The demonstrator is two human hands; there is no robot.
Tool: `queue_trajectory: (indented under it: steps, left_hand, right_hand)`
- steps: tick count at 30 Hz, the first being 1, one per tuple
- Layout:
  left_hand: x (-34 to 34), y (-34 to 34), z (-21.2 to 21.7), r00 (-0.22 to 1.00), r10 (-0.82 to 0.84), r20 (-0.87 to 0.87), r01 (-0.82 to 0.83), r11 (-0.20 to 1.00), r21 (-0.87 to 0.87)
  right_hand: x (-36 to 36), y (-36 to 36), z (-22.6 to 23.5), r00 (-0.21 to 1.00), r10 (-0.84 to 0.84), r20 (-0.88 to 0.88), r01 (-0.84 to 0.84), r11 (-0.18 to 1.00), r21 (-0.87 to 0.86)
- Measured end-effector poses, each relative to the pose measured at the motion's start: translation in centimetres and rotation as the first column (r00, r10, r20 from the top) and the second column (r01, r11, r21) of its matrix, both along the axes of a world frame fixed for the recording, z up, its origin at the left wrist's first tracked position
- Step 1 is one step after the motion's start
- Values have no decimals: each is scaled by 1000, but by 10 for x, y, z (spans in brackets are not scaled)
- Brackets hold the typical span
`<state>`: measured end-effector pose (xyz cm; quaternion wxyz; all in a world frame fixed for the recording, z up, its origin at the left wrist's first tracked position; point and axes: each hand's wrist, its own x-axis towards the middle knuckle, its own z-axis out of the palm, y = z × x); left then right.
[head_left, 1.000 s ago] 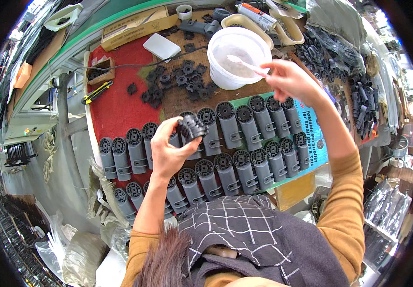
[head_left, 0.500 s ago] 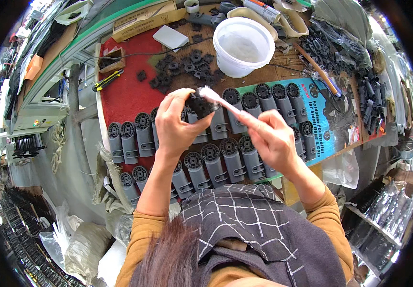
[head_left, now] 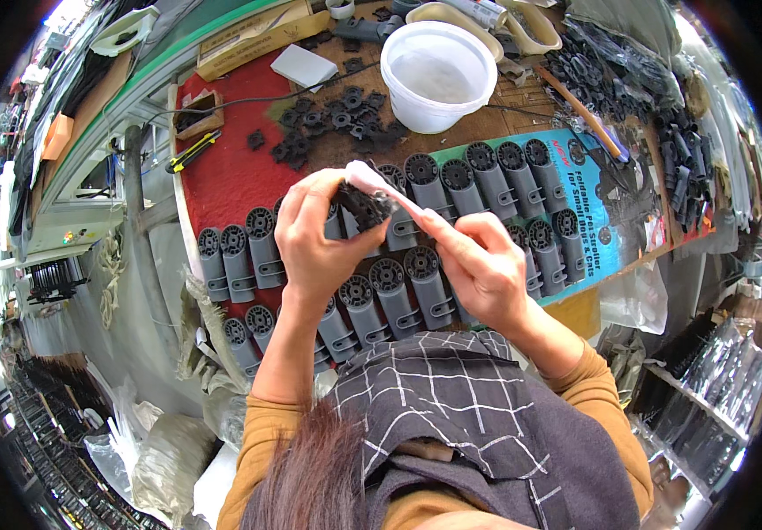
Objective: The person cleans small black plastic components using a toothbrush and water, then places them into grey cylindrical holders arranged on a workbench. The person repeatedly picks up parts, scrubs them, and organizes them into the holders.
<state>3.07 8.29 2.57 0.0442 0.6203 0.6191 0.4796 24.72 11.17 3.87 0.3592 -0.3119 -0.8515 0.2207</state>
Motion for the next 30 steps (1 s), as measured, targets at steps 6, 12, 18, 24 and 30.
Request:
queue_trajectory:
  steps: [6, 12, 18, 24, 30]
  left_hand:
    - [-2, -3, 2, 997, 78, 7, -77, 995, -67]
    - [-4, -8, -13, 394, 34, 918, 185, 976, -116]
    - [-1, -14, -24, -549, 111, 829, 370, 921, 122]
    - [-1, -14, -25, -507, 97, 856, 393, 910, 130]
    - [2, -19, -25, -354, 24, 935, 360, 926, 112]
  right_hand:
    - [-3, 8, 1, 996, -26, -82, 23, 999, -45]
    - [-7, 1, -11, 973, -186, -136, 166, 975, -149]
    - [-15, -11, -18, 987, -120, -105, 104, 984, -144]
    - [-12, -7, -13, 990, -57, -132, 49, 997, -67]
    - [-13, -7, -9, 983, 56, -177, -53, 998, 23]
